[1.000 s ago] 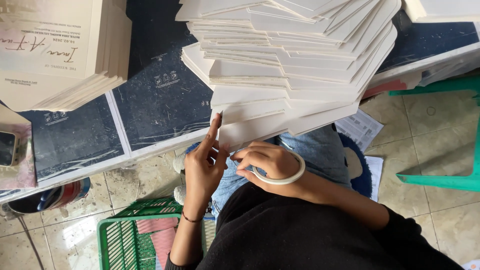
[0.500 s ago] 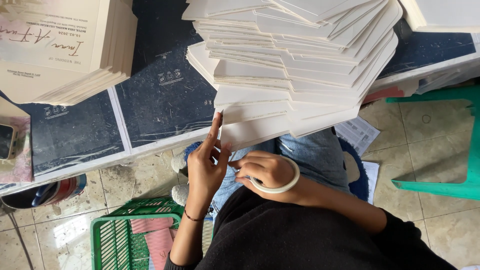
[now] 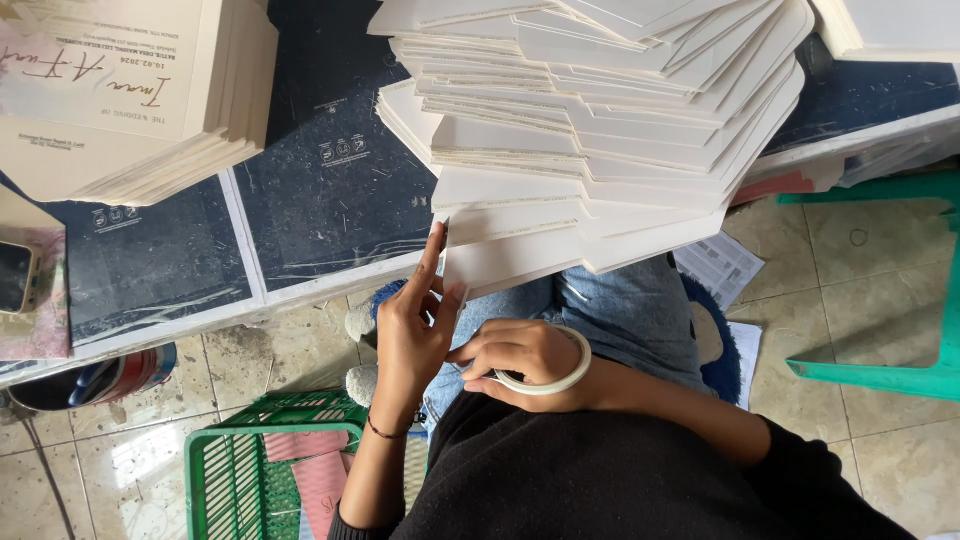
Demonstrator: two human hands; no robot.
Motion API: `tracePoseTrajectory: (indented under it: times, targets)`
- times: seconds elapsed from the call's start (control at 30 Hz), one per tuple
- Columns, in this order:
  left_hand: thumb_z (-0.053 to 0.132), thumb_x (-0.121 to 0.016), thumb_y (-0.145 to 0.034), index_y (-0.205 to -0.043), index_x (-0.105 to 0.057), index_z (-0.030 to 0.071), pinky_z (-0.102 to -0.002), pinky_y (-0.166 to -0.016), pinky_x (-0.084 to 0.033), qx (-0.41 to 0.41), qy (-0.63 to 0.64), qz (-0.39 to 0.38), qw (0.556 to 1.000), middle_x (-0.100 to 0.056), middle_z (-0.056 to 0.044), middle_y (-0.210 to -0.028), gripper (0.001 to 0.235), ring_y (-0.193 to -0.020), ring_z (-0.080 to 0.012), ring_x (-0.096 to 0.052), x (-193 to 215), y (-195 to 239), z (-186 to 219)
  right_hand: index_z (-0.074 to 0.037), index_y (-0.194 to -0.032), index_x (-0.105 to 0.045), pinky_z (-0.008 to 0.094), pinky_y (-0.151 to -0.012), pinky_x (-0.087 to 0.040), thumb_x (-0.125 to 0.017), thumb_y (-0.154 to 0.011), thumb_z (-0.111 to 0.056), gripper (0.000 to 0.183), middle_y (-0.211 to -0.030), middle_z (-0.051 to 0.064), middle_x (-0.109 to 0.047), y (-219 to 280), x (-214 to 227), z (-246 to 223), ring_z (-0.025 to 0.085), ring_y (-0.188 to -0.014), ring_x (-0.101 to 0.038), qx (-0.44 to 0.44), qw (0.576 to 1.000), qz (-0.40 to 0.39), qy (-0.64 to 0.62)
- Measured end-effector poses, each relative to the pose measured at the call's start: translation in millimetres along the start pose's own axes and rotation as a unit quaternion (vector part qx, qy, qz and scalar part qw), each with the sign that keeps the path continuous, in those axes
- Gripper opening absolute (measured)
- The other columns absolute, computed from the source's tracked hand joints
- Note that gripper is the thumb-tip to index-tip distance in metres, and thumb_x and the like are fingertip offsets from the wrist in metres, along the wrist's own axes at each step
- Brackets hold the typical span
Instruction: A person is flipping through a large stack of white paper cards, likely counting or inspecting them, and then gathers the stack together.
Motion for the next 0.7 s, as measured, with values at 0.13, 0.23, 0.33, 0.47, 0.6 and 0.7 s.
tracePoseTrajectory:
  times: [0.13,0.23,0.33,0.47,0.6,0.7]
  targets:
    - [-0.001,-0.072,-0.098,-0.164,-0.053,0.015,-0.032,-0.043,-0.042,-0.006,0.003,-0.003,1.000,-0.074,-0.012,-0.080,0.070,-0.052,-0.0205,-0.063,0,0,-5,-0.002,-0.098,-0.076,0.042,-0.072,-0.065,-0.079,-0.099,-0.006,0.005,-0.102,0.015,-0.080,-8,6,-9,0.035,-0.090,-0.079,0.008,0.999,0.001,-0.041]
    - [0.000,-0.072,-0.100,-0.164,-0.053,0.017,-0.031,-0.043,-0.041,-0.006,0.023,-0.012,1.000,-0.073,-0.010,-0.078,0.069,-0.051,-0.0194,-0.061,0,0,-12,-0.001,-0.098,-0.075,0.042,-0.073,-0.066,-0.079,-0.099,-0.004,0.005,-0.104,0.016,-0.081,-11,8,-12,0.035,-0.090,-0.080,0.009,0.997,-0.003,-0.080]
    - [0.003,-0.072,-0.101,-0.165,-0.051,0.017,-0.031,-0.045,-0.039,0.015,0.054,-0.028,0.998,-0.076,-0.010,-0.075,0.069,-0.049,-0.0173,-0.059,1,-1,-12,0.000,-0.098,-0.074,0.043,-0.072,-0.064,-0.078,-0.099,-0.003,0.005,-0.103,0.017,-0.080,-12,14,-16,0.035,-0.088,-0.079,0.002,0.994,0.000,-0.112]
    - [0.006,-0.071,-0.103,-0.166,-0.048,0.015,-0.031,-0.049,-0.040,0.033,0.087,-0.035,0.995,-0.078,-0.011,-0.074,0.068,-0.052,-0.0185,-0.059,3,-6,-8,0.000,-0.097,-0.076,0.045,-0.073,-0.064,-0.079,-0.097,-0.003,0.005,-0.104,0.019,-0.082,-9,47,-28,0.039,-0.089,-0.081,-0.034,0.993,0.028,-0.107]
    - [0.007,-0.071,-0.102,-0.168,-0.045,0.013,-0.030,-0.055,-0.042,0.048,0.097,-0.044,0.993,-0.079,-0.010,-0.074,0.071,-0.059,-0.0186,-0.061,1,-9,-18,0.001,-0.095,-0.077,0.041,-0.075,-0.064,-0.078,-0.095,-0.005,0.006,-0.106,0.019,-0.084,30,91,-2,0.036,-0.092,-0.083,-0.110,0.983,0.143,0.019]
    - [0.007,-0.070,-0.103,-0.168,-0.046,0.014,-0.030,-0.056,-0.042,0.048,0.096,-0.047,0.993,-0.079,-0.011,-0.074,0.069,-0.063,-0.0197,-0.063,-3,-8,-28,-0.005,-0.095,-0.081,0.043,-0.094,-0.060,-0.089,-0.092,-0.009,0.009,-0.131,0.016,-0.074,44,122,9,0.034,-0.106,-0.078,-0.136,0.938,0.213,0.236]
Point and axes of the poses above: each hand's wrist, its own y-axis away from the middle knuckle, its own x-axis out of the back of the hand, z = x × y, the point moved 7 cm from there along -y, towards the middle knuckle
